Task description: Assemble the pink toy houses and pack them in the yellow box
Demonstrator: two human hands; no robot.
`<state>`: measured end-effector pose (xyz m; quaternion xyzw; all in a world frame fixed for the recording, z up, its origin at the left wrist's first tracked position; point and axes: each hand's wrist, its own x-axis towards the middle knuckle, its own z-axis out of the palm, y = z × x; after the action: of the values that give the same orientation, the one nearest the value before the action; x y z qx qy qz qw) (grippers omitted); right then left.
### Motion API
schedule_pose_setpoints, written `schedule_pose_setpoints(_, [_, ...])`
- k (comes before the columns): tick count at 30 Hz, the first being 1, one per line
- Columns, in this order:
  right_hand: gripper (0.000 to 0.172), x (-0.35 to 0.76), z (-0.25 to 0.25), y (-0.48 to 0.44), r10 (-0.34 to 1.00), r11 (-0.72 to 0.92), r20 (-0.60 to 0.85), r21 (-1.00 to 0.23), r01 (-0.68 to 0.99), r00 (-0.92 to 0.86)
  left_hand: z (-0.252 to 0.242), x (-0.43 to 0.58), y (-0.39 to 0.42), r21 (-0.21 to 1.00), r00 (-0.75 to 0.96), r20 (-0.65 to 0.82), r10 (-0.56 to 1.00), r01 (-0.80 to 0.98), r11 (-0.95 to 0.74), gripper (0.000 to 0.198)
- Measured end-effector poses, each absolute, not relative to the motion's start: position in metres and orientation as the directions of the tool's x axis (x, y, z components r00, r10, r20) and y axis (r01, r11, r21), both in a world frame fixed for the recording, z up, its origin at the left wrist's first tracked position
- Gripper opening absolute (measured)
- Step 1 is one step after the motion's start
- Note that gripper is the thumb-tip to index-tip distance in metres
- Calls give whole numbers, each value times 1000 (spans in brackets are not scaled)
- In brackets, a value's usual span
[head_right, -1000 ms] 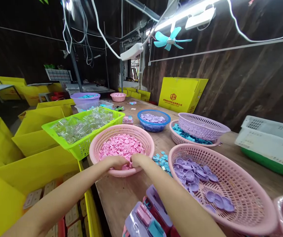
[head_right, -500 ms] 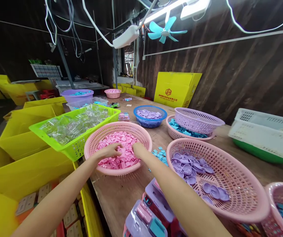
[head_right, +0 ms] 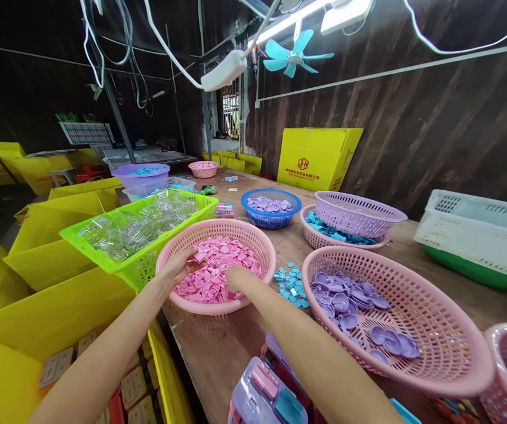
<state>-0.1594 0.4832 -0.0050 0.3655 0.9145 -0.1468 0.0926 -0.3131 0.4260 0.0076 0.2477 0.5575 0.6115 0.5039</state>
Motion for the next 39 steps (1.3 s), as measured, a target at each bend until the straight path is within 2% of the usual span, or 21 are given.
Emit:
schedule_pose_setpoints(3, [23, -142, 8, 493, 730, 569, -212, -339, 749, -650, 11, -312, 426, 932, -415, -219, 883, -357, 63, 9])
schedule_pose_setpoints(6, [36, -124, 21, 496, 792, 429, -168, -531, 731, -587, 13, -310, 422, 944, -401, -185, 897, -327, 49, 7])
schedule_pose_setpoints(9, [46, -105, 30, 488, 816, 298, -152, -715, 632, -557, 15, -302, 413, 961, -301, -160, 940, -265, 79, 9])
schedule_pose_setpoints(12, [45, -84, 39, 469, 825, 209, -132, -832, 514, -549, 21, -283, 402, 972, -167, -152, 974, -206, 116, 11])
schedule_pose_setpoints(14, [40, -68, 44, 452, 822, 152, -110, -904, 400, -559, 26, -264, 394, 973, -41, -160, 986, -174, 151, 20])
schedule_pose_setpoints(16, [30, -52, 49, 434, 802, 51, -72, -981, 188, -593, 31, -243, 385, 971, 101, -174, 980, -149, 188, 35])
schedule_pose_setpoints(18, [23, -35, 52, 415, 793, -61, -26, -997, -37, -609, 34, -220, 376, 971, 226, -177, 958, -119, 207, 34])
schedule_pose_setpoints(20, [25, -17, 53, 395, 821, -83, -1, -990, -116, -571, 36, -197, 364, 974, 333, -175, 927, -80, 213, 29])
schedule_pose_setpoints(24, [20, 25, 52, 352, 901, 62, 49, -998, 17, -430, 39, -151, 340, 973, 430, -198, 881, -24, 231, 41])
schedule_pose_setpoints(27, [26, 62, 50, 323, 927, 101, 91, -995, 9, -363, 41, -115, 328, 976, 456, -215, 863, 71, 206, 42])
schedule_pose_setpoints(29, [29, 90, 52, 304, 941, 86, 70, -996, 34, -331, 43, -87, 322, 977, 509, -203, 837, 163, 138, 41])
schedule_pose_setpoints(33, [11, 149, 64, 271, 967, 144, 54, -922, 359, -248, 47, -23, 310, 954, 629, -82, 773, 274, -121, 34])
schedule_pose_setpoints(35, [9, 179, 68, 258, 978, 153, 66, -867, 474, -196, 48, 9, 306, 929, 676, -35, 736, 293, -225, 32])
schedule_pose_setpoints(37, [11, 206, 69, 249, 990, 105, 43, -856, 505, -132, 50, 39, 304, 917, 710, -33, 704, 301, -261, 33])
schedule_pose_setpoints(39, [20, 230, 65, 241, 996, 40, 2, -896, 442, -85, 50, 64, 302, 933, 726, -55, 685, 282, -225, 35])
